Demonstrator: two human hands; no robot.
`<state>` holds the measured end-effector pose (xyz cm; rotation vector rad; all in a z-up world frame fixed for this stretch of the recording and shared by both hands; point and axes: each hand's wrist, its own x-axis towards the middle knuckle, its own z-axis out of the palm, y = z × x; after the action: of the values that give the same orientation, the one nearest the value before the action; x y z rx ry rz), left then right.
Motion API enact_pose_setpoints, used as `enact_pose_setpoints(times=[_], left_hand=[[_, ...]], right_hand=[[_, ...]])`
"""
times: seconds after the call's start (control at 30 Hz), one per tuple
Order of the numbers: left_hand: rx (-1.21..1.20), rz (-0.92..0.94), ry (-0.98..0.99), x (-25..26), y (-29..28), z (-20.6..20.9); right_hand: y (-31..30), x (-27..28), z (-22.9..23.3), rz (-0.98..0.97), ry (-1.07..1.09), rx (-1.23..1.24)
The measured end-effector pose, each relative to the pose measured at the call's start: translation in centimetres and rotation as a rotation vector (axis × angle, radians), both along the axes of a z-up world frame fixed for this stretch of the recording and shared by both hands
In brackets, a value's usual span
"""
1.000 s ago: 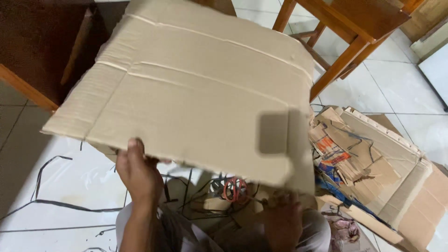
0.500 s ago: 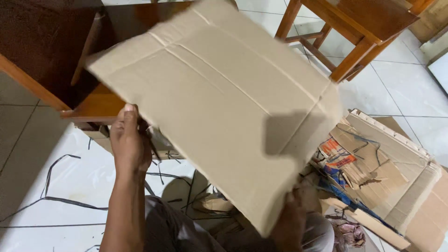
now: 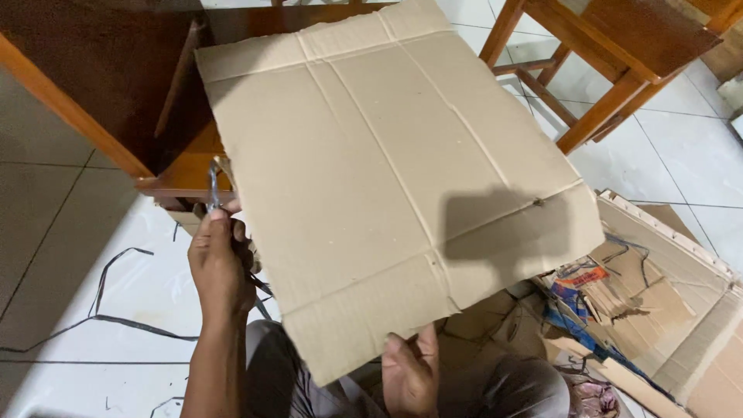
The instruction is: Wrapping a wooden chair with cardboard and securing it with plastic straps
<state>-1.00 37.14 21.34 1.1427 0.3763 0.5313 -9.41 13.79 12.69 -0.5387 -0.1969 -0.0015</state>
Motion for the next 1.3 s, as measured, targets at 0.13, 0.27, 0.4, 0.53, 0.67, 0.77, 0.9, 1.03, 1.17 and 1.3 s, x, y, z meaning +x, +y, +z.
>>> enact_pose_setpoints(times=[0.13,0.27,0.4,0.53,0.67,0.77,0.9,1.03,1.17,1.3], left_hand=[[-0.041,0.146,0.028,-0.1,0.7,-0.6],[0.141,0.205,0.049,-1.2,-0.7,-5.4],[0.319,-0.048,0.228,-3.2,-2.5,-11.5],[0.213,-0.236,0.041,-4.4,-4.0,-11.5],[0.086,-0.480,-0.181,-6.2,-4.3,-11.5],[-0.304,-0.443,-0.182,-6.7,-2.7,-14.9],[-0.246,-0.065,0.189,-4.4,-1.7,-7.5],[-0.334,0.141,0.000,-1.1,0.8,-1.6],[-0.352,0.247,-0.004,1.4,3.4,-1.0],[-0.451,0.351,0.026,3.2,1.9,-6.2]], right_hand=[[-0.2,0.0,-0.7,-0.116,-0.012,0.024],[0.4,0.8,-0.4,-0.115,0.014,0.022],[2.3,2.4,1.2,-0.116,0.008,-0.022],[4.4,3.5,1.2,-0.011,0.217,-0.260],[5.2,5.2,2.6,0.230,0.152,-0.625],[2.9,5.7,1.0,0.176,0.046,-0.799],[-1.5,7.9,-2.6,-0.236,-0.083,-0.264],[-6.8,10.7,1.2,-0.461,0.188,-0.335],[-6.2,10.7,8.2,-1.017,-0.218,-1.836],[-5.2,13.4,7.0,-0.778,0.176,-0.623]])
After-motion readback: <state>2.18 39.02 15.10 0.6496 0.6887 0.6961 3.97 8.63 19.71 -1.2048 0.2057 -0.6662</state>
